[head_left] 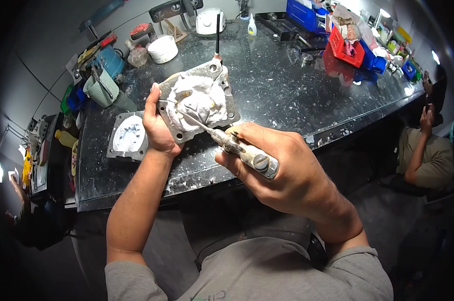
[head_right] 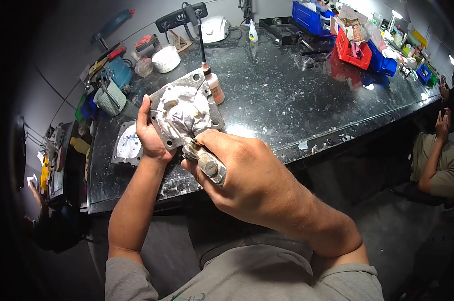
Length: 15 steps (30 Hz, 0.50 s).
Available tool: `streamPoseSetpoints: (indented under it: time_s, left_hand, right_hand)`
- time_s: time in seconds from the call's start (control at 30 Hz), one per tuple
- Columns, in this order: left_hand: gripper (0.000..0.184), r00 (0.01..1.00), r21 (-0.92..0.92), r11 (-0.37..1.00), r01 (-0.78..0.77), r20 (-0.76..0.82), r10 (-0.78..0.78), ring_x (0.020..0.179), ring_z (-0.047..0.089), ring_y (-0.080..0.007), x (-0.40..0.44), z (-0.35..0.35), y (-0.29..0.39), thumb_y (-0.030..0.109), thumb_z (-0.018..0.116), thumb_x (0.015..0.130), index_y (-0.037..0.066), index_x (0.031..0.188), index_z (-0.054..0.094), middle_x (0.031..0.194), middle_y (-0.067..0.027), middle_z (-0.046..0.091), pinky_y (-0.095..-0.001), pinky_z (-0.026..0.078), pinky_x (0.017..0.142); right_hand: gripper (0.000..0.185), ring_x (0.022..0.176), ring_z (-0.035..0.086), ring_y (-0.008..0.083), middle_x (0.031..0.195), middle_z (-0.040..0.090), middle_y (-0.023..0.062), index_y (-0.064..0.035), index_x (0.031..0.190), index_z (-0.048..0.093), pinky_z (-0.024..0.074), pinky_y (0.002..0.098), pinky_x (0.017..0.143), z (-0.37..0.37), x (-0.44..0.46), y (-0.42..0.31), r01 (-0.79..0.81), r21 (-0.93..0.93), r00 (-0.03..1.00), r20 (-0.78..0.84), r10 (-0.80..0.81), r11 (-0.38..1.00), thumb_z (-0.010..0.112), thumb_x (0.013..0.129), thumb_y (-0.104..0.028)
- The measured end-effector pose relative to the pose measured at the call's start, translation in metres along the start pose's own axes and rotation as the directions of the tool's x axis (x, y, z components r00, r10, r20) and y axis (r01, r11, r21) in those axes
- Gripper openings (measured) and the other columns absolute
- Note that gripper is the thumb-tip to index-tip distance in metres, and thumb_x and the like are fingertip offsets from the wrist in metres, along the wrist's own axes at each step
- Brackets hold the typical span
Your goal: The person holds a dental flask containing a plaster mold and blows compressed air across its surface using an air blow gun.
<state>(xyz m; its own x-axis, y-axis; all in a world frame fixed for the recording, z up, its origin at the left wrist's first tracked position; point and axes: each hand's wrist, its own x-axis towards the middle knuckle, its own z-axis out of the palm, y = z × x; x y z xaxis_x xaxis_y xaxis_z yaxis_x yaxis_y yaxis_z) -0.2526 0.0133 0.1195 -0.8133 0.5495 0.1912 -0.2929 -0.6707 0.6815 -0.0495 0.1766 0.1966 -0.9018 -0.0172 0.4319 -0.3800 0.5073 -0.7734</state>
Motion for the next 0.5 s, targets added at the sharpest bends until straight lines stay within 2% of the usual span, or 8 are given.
streamPoseSetpoints:
  time_s: [0.2,0.5]
  left_hand:
    - [0.060,0.999,-0.051,0.997,0.054,0.000,-0.054,0.118,0.073,-0.0330,0.0010,-0.0054,0.0017,0.050,0.047,0.109,-0.001,0.138,0.062,0.129,-0.0198,0.072,-0.0485,0.059,0.105]
    - [0.060,0.998,-0.050,0.997,0.057,-0.009,-0.058,0.117,0.073,-0.0328,0.0007,-0.0041,0.0013,0.050,0.047,0.110,-0.001,0.138,0.062,0.128,-0.0190,0.073,-0.0487,0.060,0.103]
  right_hand:
    - [0.014,0.067,0.063,0.0167,0.082,0.068,0.0115,-0.0018,0.107,0.071,0.0507,0.0332,0.064,-0.0041,-0.0003,0.0024,0.035,0.043,0.999,-0.022,-0.034,0.998,0.078,0.098,-0.009]
    - [0.014,0.070,0.062,0.0136,0.082,0.067,0.0098,-0.0015,0.106,0.071,0.0503,0.0319,0.065,-0.0014,0.0001,0.0017,0.009,0.050,1.000,-0.027,-0.008,0.999,0.078,0.099,-0.011]
